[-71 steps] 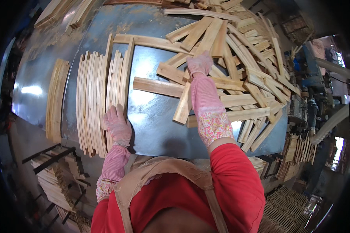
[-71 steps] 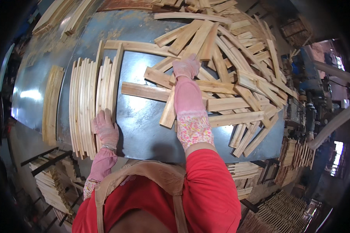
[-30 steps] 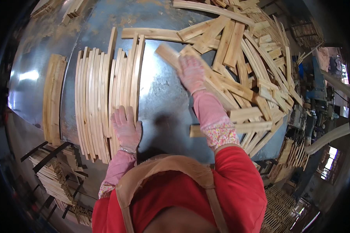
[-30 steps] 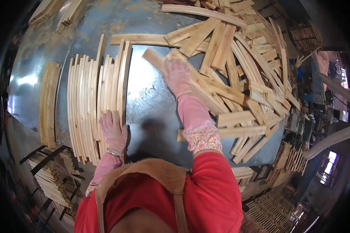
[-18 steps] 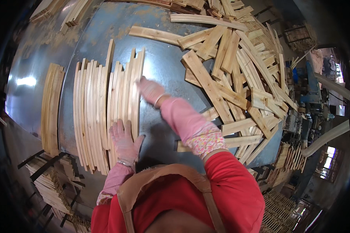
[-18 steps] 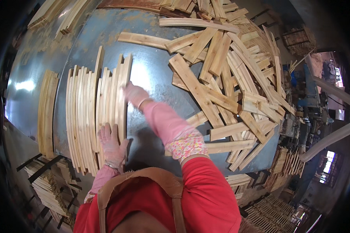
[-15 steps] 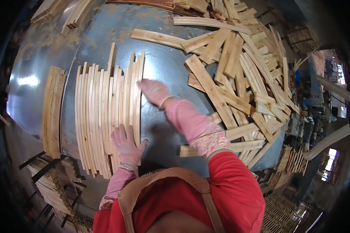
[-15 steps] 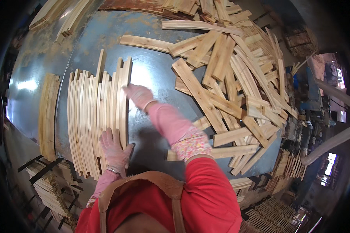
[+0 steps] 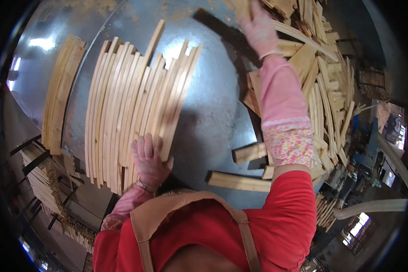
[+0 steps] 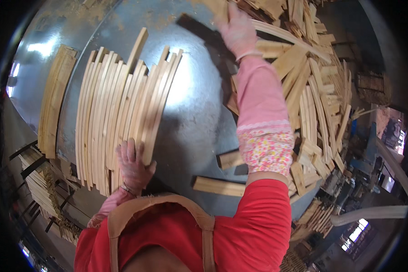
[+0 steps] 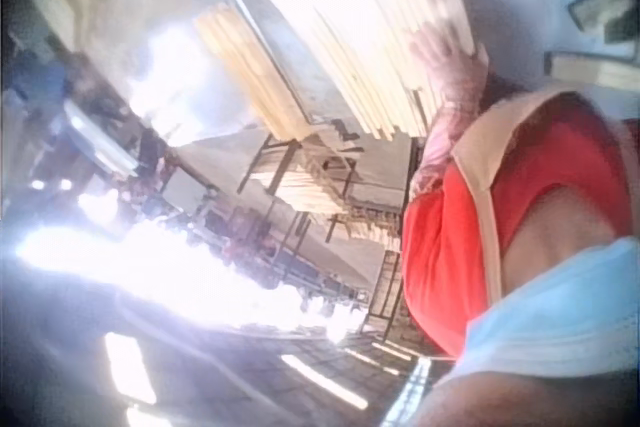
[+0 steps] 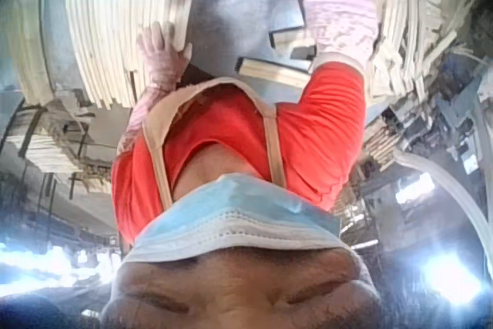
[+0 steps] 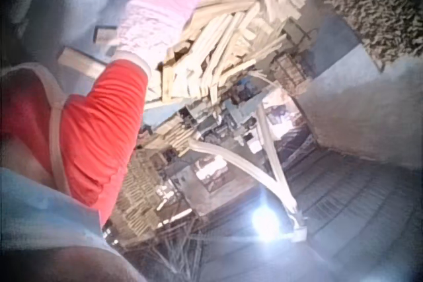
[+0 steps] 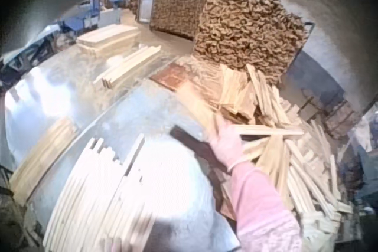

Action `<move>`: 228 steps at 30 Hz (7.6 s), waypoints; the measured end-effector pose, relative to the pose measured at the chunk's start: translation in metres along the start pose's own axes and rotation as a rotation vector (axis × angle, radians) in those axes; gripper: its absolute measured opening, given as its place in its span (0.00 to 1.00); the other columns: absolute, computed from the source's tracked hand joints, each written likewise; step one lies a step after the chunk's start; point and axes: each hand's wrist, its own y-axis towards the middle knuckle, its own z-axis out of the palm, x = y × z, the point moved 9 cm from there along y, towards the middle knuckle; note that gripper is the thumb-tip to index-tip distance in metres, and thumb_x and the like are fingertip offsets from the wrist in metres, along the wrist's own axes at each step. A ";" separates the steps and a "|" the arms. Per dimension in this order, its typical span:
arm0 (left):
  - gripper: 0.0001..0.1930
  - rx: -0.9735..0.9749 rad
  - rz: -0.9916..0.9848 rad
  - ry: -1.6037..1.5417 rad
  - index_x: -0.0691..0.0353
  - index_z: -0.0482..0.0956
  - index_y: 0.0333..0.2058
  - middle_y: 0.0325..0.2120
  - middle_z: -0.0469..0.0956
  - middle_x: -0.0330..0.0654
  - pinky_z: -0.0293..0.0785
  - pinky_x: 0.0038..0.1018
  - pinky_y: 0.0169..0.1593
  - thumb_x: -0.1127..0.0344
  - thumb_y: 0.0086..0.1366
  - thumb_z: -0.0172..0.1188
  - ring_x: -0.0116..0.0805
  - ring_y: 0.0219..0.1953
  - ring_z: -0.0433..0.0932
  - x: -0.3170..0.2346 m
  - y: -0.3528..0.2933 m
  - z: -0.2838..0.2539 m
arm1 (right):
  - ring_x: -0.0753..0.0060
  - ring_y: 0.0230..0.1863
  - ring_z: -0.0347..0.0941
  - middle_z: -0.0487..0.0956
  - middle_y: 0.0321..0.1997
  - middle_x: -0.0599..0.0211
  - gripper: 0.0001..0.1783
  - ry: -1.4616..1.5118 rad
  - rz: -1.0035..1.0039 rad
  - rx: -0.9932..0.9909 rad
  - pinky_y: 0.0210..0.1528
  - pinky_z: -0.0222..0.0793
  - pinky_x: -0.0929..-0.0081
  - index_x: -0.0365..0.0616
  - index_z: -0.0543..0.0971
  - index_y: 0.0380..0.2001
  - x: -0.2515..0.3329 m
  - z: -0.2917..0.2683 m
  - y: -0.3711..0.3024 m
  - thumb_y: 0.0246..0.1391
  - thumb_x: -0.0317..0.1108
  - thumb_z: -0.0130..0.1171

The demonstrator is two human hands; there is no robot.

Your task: The person sorts thin wooden strips on a metal table, picking them up from a pile and arranging them into neat stacks. The person wears pink gloves and a red shirt while handling the wood pieces.

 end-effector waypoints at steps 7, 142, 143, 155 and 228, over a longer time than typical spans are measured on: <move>0.44 0.026 0.066 0.096 0.58 0.68 0.73 0.76 0.58 0.57 0.42 0.63 0.80 0.37 0.67 0.65 0.64 0.79 0.51 0.000 0.003 0.009 | 0.68 0.31 0.83 0.86 0.33 0.69 0.22 1.579 0.189 -0.090 0.34 0.79 0.66 0.48 0.83 0.44 0.007 -0.175 -0.012 0.74 0.57 0.57; 0.28 0.504 -0.209 -0.832 0.69 0.76 0.62 0.51 0.84 0.58 0.76 0.39 0.62 0.60 0.67 0.65 0.55 0.55 0.82 0.031 -0.072 -0.048 | 0.32 0.63 0.75 0.79 0.63 0.39 0.38 0.125 0.516 0.225 0.65 0.72 0.49 0.45 0.67 0.74 0.044 0.004 -0.390 0.65 0.45 0.62; 0.27 0.373 -0.130 -0.694 0.68 0.77 0.61 0.50 0.84 0.58 0.76 0.41 0.62 0.59 0.67 0.65 0.56 0.54 0.82 0.063 -0.074 -0.066 | 0.31 0.64 0.75 0.78 0.64 0.37 0.38 0.211 0.697 0.341 0.66 0.71 0.47 0.44 0.65 0.75 0.046 -0.005 -0.389 0.68 0.46 0.60; 0.29 0.116 -0.597 0.076 0.58 0.77 0.65 0.49 0.86 0.57 0.79 0.48 0.56 0.49 0.71 0.60 0.60 0.52 0.84 0.424 -0.057 -0.160 | 0.31 0.71 0.66 0.67 0.73 0.35 0.59 -0.051 0.733 0.380 0.71 0.69 0.48 0.46 0.58 0.78 0.180 0.025 -0.423 0.49 0.53 0.75; 0.21 0.020 0.160 -0.325 0.64 0.79 0.54 0.49 0.83 0.57 0.77 0.49 0.58 0.62 0.65 0.62 0.61 0.53 0.80 0.253 -0.050 -0.105 | 0.39 0.62 0.75 0.82 0.58 0.46 0.30 0.044 0.613 -0.041 0.65 0.71 0.47 0.47 0.75 0.68 0.181 0.019 -0.469 0.64 0.43 0.58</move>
